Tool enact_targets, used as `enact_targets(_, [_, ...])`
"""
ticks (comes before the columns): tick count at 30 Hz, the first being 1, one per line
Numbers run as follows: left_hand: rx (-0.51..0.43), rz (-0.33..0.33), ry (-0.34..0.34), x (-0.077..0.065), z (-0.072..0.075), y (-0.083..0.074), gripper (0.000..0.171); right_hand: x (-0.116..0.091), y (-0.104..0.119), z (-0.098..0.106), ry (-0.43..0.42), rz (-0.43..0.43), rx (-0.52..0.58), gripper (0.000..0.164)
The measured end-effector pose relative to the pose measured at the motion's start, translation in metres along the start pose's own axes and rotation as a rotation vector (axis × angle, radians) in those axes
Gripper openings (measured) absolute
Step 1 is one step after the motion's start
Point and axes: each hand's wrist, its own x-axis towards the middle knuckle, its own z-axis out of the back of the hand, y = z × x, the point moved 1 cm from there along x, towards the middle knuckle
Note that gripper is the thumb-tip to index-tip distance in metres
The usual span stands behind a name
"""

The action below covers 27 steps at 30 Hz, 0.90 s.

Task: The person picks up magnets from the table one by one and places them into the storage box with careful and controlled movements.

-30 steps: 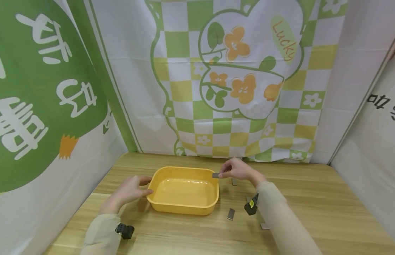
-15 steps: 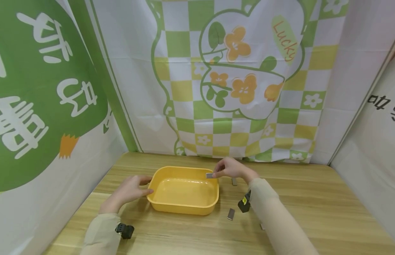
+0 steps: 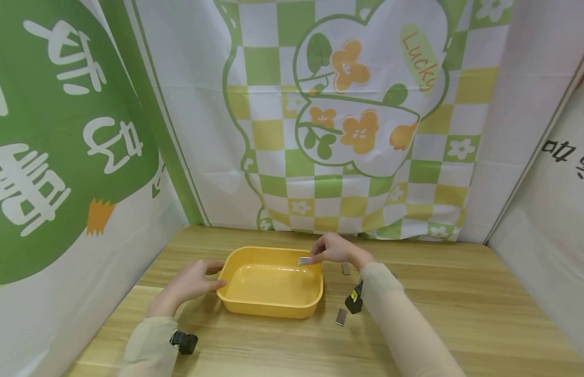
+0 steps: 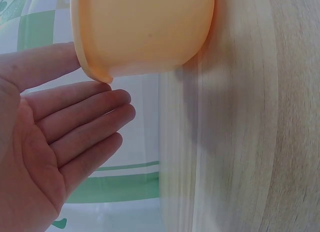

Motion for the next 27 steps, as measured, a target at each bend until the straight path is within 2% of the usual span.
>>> enact_targets(10, [-0.012,0.012,0.0,0.0,0.0,0.0,0.052,0.012,0.005,-0.008,0.011,0.036,-0.008,0.014])
enact_targets(27, [-0.003,-0.017,-0.015,-0.001,0.0,-0.001,0.052,0.024,0.016,-0.02,0.052,-0.021,-0.045,0.014])
